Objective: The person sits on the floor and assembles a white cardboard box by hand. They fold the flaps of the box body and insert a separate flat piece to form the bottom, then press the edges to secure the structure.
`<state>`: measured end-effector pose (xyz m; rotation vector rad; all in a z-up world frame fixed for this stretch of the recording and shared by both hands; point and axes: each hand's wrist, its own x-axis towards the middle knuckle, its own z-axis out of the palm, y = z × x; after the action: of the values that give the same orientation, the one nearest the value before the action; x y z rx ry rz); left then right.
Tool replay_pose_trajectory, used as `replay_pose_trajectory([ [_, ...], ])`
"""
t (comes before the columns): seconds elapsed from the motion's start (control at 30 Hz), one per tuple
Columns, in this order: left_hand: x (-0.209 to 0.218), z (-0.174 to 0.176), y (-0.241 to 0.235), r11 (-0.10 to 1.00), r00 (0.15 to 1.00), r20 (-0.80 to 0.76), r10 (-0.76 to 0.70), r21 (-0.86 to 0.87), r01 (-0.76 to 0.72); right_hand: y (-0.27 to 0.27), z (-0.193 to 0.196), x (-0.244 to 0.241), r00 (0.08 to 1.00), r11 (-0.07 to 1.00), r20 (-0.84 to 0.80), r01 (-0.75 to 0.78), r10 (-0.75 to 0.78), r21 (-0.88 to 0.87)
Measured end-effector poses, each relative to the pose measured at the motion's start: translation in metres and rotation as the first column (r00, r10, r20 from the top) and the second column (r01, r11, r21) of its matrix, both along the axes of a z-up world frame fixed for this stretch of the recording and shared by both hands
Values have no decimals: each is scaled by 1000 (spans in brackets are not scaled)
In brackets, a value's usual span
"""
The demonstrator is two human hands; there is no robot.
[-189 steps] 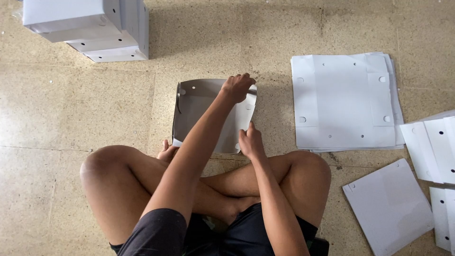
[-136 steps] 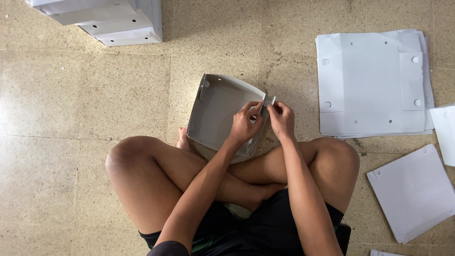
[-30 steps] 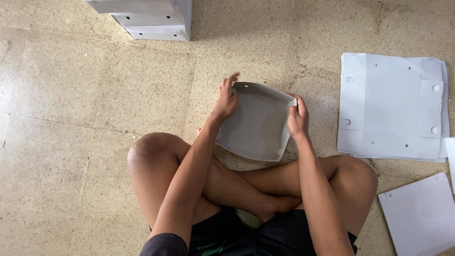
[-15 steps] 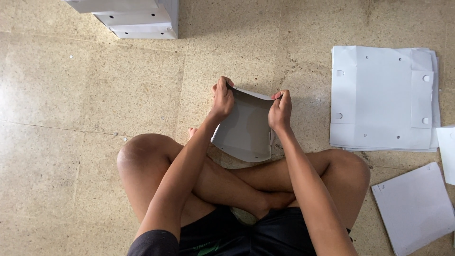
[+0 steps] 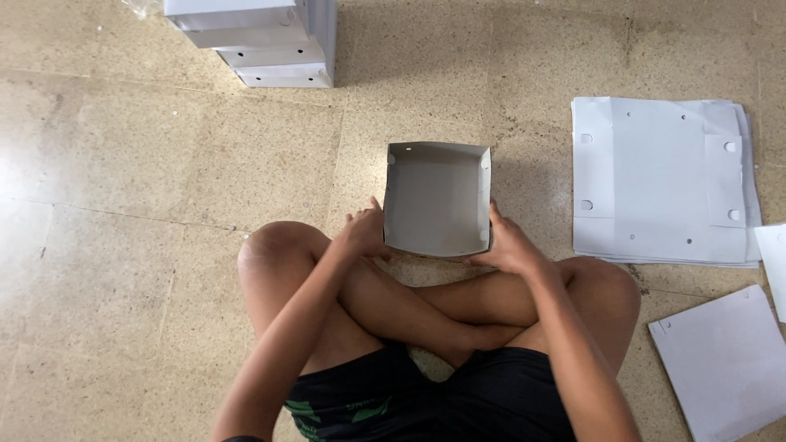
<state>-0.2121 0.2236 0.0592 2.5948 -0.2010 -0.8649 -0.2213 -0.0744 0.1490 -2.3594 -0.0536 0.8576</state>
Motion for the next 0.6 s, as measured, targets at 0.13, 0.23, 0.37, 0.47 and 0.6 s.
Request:
replay_pose_trajectory([
  [0.13,10,-87,4,998,995,73,64,5,-65,9,-46,-9,987,998,159,-5,15,-62],
  [0.23,10,-75,4,989,986,69,151,-2,-151,12,-51,-12,972,998,233,40,-28,-48],
  [0.37,15,-93,-1,979,979,-12,204,24,-204,17,-59,-10,949,989,316,36,13,-146],
  [0.47,17,-77,-2,966,964,-59,258,28,-257,28,-21,-21,946,995,320,75,-49,-70],
  [0.6,9,37,-11,924,922,-97,374,-51,-380,30,-12,-22,909,985,389,106,-152,136],
])
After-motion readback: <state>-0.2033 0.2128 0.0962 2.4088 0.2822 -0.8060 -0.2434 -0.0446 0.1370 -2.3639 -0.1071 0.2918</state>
